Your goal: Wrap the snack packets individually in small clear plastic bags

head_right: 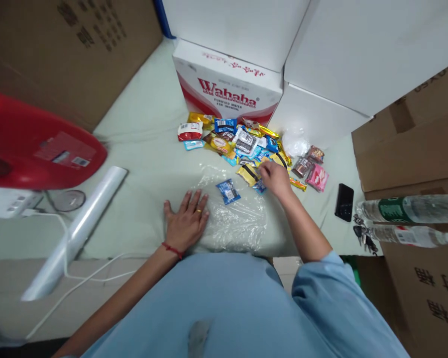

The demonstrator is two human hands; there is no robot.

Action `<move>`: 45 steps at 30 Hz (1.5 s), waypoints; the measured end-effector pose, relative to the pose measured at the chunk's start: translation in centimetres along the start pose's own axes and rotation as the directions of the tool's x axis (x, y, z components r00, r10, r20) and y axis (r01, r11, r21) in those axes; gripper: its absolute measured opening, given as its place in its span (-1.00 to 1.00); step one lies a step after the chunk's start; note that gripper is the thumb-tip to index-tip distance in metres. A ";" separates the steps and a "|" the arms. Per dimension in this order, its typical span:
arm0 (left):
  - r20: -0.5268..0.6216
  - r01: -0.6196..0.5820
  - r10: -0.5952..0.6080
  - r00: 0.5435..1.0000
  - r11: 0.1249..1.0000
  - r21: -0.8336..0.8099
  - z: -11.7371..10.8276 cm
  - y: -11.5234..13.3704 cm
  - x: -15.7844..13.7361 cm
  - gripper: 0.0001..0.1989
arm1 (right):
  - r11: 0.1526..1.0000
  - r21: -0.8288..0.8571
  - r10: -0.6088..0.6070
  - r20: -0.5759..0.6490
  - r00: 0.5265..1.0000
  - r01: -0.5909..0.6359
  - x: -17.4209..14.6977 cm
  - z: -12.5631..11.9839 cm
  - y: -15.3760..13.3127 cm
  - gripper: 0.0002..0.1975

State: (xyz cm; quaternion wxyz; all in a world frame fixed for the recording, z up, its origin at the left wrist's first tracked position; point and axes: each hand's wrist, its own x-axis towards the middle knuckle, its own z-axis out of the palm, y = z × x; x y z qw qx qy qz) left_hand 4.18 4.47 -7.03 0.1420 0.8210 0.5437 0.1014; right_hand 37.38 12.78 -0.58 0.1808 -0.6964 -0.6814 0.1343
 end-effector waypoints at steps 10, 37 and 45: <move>-0.006 0.001 -0.001 1.000 1.000 -0.009 0.1 -0.2 0.0 -0.41 | 0.965 -0.188 0.180 -0.017 0.983 -0.180 13.5 2.7 -3.0 -0.69; -0.066 0.053 -0.055 0.996 0.998 -0.038 -0.5 0.1 -3.8 -0.46 | 0.916 0.097 -0.402 0.192 0.895 0.390 -11.9 5.5 -6.0 -0.56; -0.083 0.052 -0.053 0.995 0.999 -0.005 -1.4 -1.9 -4.3 -0.46 | 0.899 0.123 -0.437 0.266 0.859 0.420 -16.1 6.5 -3.9 -0.30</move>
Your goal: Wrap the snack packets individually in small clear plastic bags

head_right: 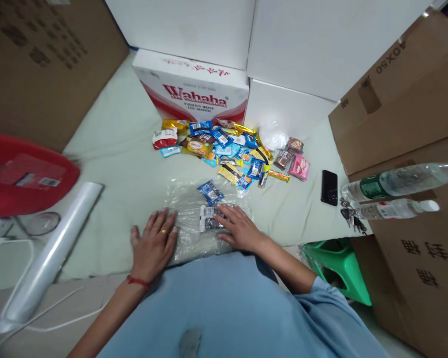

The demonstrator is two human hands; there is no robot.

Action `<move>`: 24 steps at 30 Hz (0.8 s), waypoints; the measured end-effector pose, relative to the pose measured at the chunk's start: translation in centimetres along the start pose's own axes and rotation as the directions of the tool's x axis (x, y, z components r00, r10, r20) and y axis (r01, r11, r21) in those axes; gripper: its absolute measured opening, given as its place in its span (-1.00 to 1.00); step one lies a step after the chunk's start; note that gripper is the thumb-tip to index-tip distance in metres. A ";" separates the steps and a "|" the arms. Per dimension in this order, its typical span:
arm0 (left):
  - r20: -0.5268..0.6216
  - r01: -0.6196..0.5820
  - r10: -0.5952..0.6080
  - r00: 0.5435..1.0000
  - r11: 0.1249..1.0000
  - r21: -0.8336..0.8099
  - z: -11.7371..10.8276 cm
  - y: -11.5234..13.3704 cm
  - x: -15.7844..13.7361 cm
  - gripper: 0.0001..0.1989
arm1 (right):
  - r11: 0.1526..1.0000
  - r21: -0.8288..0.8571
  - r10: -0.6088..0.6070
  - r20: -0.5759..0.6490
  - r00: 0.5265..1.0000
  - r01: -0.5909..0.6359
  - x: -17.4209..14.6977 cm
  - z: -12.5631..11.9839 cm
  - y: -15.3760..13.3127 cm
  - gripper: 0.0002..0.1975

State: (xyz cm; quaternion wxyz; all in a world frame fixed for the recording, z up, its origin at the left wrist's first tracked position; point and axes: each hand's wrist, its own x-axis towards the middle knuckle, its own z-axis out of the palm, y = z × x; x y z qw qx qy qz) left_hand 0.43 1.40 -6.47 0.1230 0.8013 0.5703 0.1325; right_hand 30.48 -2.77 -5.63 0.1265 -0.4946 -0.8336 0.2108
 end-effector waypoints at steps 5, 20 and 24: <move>0.032 -0.042 0.041 0.999 0.999 0.029 -0.3 -1.0 -0.3 -0.47 | 0.998 0.067 0.005 0.053 0.999 -0.009 -0.7 -0.5 -0.1 -0.39; 0.014 -0.071 0.071 0.997 0.997 0.019 0.0 -1.4 -0.8 -0.47 | 0.951 -0.050 0.270 -0.352 0.896 -0.306 18.8 -7.0 7.3 -0.45; -0.018 -0.090 0.090 0.996 0.996 0.021 0.4 -1.7 -0.9 -0.49 | 0.925 -0.099 0.343 -0.204 0.917 -0.368 21.6 -5.6 9.9 -0.46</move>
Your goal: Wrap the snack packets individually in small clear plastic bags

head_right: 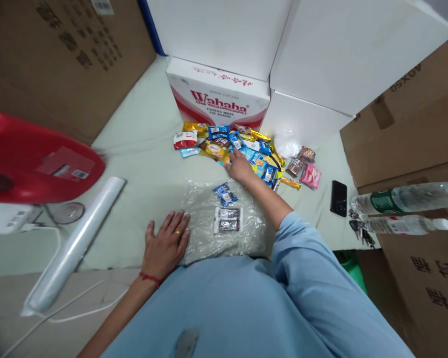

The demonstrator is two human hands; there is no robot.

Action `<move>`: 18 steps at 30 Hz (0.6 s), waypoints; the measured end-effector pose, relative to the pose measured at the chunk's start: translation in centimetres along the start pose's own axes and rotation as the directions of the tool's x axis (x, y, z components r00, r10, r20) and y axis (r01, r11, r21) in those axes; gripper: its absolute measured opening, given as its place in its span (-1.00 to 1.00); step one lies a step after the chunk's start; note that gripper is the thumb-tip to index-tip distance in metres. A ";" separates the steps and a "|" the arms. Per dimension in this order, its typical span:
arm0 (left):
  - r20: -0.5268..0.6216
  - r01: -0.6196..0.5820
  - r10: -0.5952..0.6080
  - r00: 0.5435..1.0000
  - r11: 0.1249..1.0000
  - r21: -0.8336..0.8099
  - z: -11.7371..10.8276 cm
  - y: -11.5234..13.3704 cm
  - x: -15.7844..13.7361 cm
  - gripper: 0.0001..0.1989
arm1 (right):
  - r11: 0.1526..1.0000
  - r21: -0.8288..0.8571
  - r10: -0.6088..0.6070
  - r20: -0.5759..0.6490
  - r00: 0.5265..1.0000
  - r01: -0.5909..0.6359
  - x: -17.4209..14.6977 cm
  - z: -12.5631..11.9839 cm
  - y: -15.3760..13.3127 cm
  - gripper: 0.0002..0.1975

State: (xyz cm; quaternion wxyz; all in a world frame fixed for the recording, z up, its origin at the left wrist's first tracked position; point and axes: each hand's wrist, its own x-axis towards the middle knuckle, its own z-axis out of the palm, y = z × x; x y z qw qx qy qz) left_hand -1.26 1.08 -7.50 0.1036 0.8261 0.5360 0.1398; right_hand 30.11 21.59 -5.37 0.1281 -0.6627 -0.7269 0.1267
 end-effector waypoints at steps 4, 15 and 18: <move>-0.035 -0.008 0.007 0.999 1.000 -0.018 0.2 0.0 0.0 -0.50 | 0.998 -0.061 0.012 -0.163 0.987 -0.022 0.6 -0.9 3.1 -0.47; -0.083 -0.034 0.032 0.996 0.999 -0.031 0.5 -0.2 0.0 -0.48 | 0.995 -0.076 0.052 -0.084 0.995 -0.058 -1.6 -2.8 6.6 -0.39; -0.124 -0.048 0.039 0.991 0.996 -0.071 0.5 -0.8 -0.4 -0.42 | 1.000 0.026 0.016 -0.209 0.978 -0.011 -6.0 -4.5 5.1 -0.44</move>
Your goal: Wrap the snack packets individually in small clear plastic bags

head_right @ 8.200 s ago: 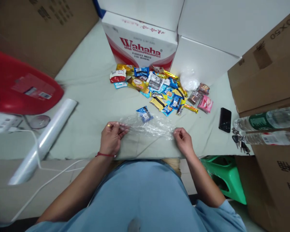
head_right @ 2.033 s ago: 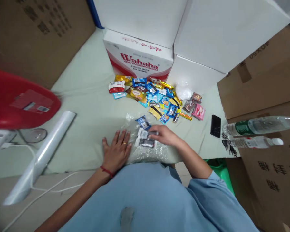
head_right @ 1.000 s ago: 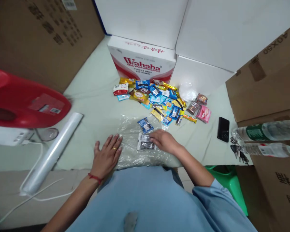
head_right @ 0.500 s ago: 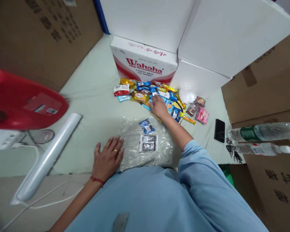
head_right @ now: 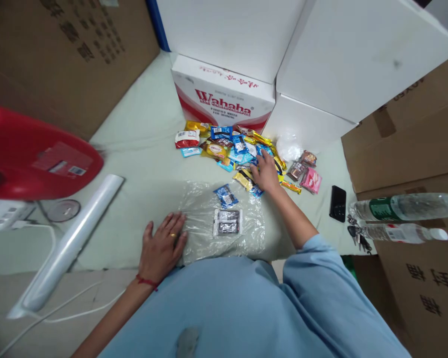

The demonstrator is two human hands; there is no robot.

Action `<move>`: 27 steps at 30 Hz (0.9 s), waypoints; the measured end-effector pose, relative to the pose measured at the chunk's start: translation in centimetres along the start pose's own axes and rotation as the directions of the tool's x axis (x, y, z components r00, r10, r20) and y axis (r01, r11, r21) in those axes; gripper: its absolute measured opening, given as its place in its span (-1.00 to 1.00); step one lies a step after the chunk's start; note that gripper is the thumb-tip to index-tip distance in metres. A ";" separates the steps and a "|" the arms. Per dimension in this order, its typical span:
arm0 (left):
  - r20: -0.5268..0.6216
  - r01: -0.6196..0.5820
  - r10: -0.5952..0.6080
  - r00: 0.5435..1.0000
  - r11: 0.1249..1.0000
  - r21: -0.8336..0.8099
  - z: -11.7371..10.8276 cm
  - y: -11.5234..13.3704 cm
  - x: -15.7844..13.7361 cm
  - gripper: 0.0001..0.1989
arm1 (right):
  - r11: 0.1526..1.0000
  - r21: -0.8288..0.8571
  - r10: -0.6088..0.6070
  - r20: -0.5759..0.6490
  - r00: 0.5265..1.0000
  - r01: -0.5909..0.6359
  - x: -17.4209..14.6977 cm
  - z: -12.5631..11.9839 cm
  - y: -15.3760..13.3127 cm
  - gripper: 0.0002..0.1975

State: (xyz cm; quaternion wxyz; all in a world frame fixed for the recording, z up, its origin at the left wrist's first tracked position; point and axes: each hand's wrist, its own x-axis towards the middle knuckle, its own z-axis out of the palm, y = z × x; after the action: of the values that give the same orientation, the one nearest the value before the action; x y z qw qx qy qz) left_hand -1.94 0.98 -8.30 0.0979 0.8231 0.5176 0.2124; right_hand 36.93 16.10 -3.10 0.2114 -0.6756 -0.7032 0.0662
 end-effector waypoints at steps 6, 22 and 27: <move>-0.023 -0.172 0.171 0.985 0.958 -0.229 -2.2 -1.6 -1.3 -0.27 | 0.834 0.495 -0.466 0.396 0.791 0.244 -13.6 -6.2 -3.2 -0.70; 0.161 -0.043 0.121 0.980 0.906 -0.421 -2.1 -0.9 1.0 -0.75 | 0.803 0.594 -0.254 0.422 0.870 -0.054 -19.0 -5.9 -3.1 -0.70; 0.069 0.172 -0.160 0.985 0.948 -0.266 -0.4 0.2 3.9 -0.68 | 0.914 0.365 -0.021 0.480 0.877 -0.177 -13.9 -3.5 -2.3 -0.75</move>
State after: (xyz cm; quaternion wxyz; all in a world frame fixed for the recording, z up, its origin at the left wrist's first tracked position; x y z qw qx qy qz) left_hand -0.44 4.37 -6.89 0.2392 0.7602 0.5486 0.2528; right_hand 36.08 1.69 -1.97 0.1628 -0.6098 -0.6766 0.3793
